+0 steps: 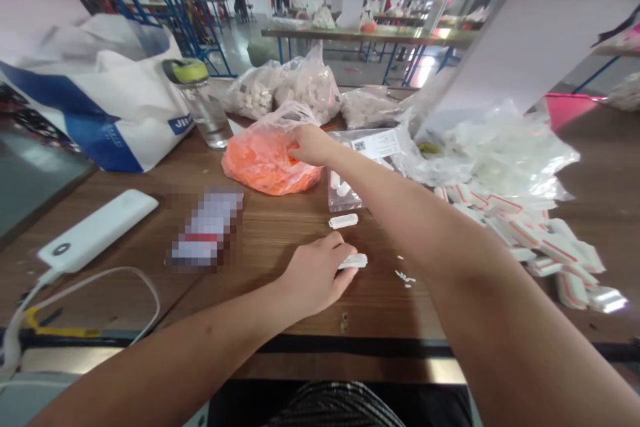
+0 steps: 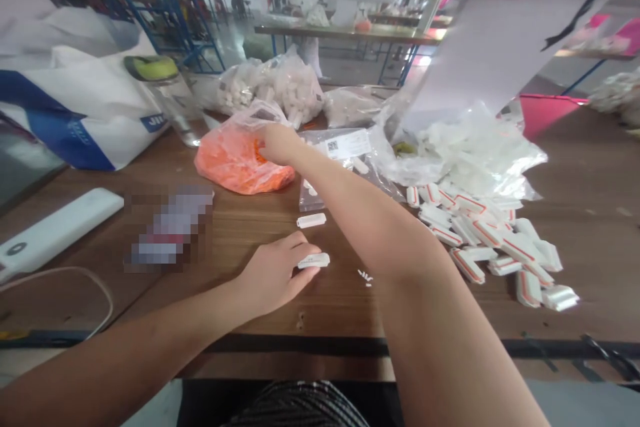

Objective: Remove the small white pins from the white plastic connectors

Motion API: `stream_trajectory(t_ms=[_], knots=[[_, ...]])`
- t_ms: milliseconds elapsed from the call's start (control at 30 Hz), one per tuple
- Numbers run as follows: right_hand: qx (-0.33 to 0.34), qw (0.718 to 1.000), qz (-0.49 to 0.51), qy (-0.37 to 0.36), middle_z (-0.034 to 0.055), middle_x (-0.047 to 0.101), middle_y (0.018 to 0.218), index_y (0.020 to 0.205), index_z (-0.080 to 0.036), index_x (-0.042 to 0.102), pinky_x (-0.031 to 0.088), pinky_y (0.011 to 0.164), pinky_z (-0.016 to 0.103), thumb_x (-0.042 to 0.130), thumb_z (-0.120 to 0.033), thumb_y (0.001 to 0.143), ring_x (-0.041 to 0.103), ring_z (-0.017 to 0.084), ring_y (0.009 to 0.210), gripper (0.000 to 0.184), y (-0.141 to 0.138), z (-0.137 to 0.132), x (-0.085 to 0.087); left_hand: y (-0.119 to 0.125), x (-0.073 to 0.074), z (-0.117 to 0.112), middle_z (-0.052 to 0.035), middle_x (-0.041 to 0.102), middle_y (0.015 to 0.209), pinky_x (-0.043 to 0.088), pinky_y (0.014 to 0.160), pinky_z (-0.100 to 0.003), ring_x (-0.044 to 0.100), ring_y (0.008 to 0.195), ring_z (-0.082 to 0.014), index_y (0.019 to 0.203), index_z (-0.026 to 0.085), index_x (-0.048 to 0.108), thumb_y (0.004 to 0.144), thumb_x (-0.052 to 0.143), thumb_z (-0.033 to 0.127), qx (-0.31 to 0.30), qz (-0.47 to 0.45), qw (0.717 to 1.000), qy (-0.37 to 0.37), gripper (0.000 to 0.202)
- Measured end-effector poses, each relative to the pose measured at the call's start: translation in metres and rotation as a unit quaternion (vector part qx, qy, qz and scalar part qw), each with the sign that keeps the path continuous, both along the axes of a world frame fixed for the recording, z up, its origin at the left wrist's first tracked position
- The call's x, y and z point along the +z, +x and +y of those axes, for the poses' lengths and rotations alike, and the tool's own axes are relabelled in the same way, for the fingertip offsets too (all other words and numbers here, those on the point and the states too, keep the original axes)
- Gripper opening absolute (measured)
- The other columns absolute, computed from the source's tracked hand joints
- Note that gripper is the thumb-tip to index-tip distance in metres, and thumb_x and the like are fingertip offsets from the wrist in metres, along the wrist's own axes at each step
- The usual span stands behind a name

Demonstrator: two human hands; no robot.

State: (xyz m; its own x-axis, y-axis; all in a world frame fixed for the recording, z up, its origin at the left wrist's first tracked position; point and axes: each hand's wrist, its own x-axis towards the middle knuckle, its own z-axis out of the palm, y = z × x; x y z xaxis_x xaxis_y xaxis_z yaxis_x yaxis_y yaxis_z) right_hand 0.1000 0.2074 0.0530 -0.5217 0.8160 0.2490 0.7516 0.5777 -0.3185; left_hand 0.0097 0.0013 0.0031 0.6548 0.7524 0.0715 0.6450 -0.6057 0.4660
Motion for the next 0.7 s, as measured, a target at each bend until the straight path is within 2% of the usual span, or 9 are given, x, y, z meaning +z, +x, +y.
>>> stream_trajectory(t_ms=[67,167,267,367,433,467,567,633,700], knots=[[-0.037,0.998,-0.051,-0.026,0.0170,0.073,0.095,0.084,-0.007,0.073,0.052,0.082,0.044,0.069,-0.006,0.065,0.067,0.033,0.092,0.019,-0.015,0.012,-0.001,0.000,0.000,0.001,-0.0035,0.062,0.101,0.051,0.071,-0.032,0.064,0.087,-0.0194,0.105,0.021,0.064,0.089,0.055,0.027,0.002,-0.001,1.000,-0.008,0.019],[-0.077,0.990,-0.105,-0.054,0.0199,0.072,0.095,0.086,-0.005,0.073,0.053,0.078,0.045,0.072,-0.001,0.058,0.068,0.036,0.091,0.027,-0.028,0.019,-0.002,-0.001,0.000,0.002,-0.0033,0.062,0.099,0.051,0.069,-0.031,0.064,0.086,-0.0193,0.103,0.020,0.064,0.088,0.056,0.026,-0.002,-0.007,1.000,-0.015,0.018],[-0.092,0.988,-0.108,-0.052,0.0176,0.072,0.099,0.091,-0.007,0.072,0.054,0.080,0.041,0.071,-0.003,0.063,0.067,0.034,0.097,0.028,-0.025,0.019,0.004,-0.001,-0.002,0.002,-0.0029,0.062,0.099,0.051,0.070,-0.031,0.064,0.087,-0.0194,0.103,0.021,0.064,0.089,0.056,0.027,-0.002,-0.013,1.000,-0.008,0.017],[-0.099,0.991,-0.085,-0.043,0.0107,0.073,0.094,0.091,-0.011,0.072,0.054,0.080,0.033,0.068,-0.012,0.072,0.068,0.027,0.095,0.020,-0.011,0.018,0.015,0.000,-0.004,0.001,-0.0028,0.062,0.100,0.051,0.070,-0.031,0.064,0.087,-0.0191,0.103,0.021,0.064,0.089,0.056,0.028,0.001,-0.009,1.000,-0.005,0.018],[-0.108,0.992,-0.010,-0.060,0.0063,0.071,0.081,0.088,-0.012,0.072,0.055,0.075,0.029,0.068,-0.015,0.075,0.068,0.022,0.085,0.014,-0.001,0.017,0.022,0.000,-0.004,0.000,-0.0027,0.062,0.100,0.051,0.070,-0.031,0.064,0.087,-0.0189,0.105,0.022,0.064,0.089,0.056,0.028,0.002,-0.005,1.000,-0.004,0.019],[-0.119,0.987,0.062,-0.084,0.0046,0.069,0.073,0.085,-0.011,0.071,0.056,0.072,0.027,0.068,-0.015,0.076,0.067,0.019,0.078,0.011,0.004,0.016,0.025,0.001,-0.004,0.000,-0.0026,0.062,0.101,0.051,0.070,-0.031,0.064,0.087,-0.0189,0.106,0.022,0.063,0.089,0.056,0.028,0.002,-0.005,1.000,-0.003,0.020],[-0.150,0.928,0.293,-0.175,-0.0002,0.059,0.055,0.080,-0.008,0.065,0.055,0.059,0.023,0.069,-0.011,0.078,0.061,0.012,0.060,0.005,0.014,0.012,0.031,0.001,-0.004,0.000,-0.0020,0.062,0.102,0.051,0.071,-0.031,0.064,0.088,-0.0184,0.108,0.023,0.063,0.089,0.056,0.028,0.004,-0.009,1.000,-0.003,0.020],[-0.157,0.901,0.351,-0.203,-0.0023,0.057,0.053,0.078,-0.009,0.062,0.054,0.055,0.020,0.068,-0.009,0.080,0.058,0.009,0.055,0.006,0.020,0.008,0.033,0.001,-0.005,0.001,-0.0018,0.062,0.102,0.050,0.072,-0.031,0.064,0.088,-0.0183,0.108,0.023,0.063,0.089,0.056,0.028,0.003,-0.010,1.000,-0.001,0.020],[-0.163,0.891,0.370,-0.207,-0.0030,0.057,0.053,0.074,-0.011,0.060,0.053,0.053,0.018,0.066,-0.008,0.082,0.057,0.007,0.053,0.011,0.030,0.005,0.035,0.000,-0.005,0.002,-0.0016,0.062,0.102,0.050,0.072,-0.031,0.064,0.089,-0.0185,0.107,0.024,0.063,0.089,0.056,0.028,0.002,-0.011,1.000,0.003,0.020]])
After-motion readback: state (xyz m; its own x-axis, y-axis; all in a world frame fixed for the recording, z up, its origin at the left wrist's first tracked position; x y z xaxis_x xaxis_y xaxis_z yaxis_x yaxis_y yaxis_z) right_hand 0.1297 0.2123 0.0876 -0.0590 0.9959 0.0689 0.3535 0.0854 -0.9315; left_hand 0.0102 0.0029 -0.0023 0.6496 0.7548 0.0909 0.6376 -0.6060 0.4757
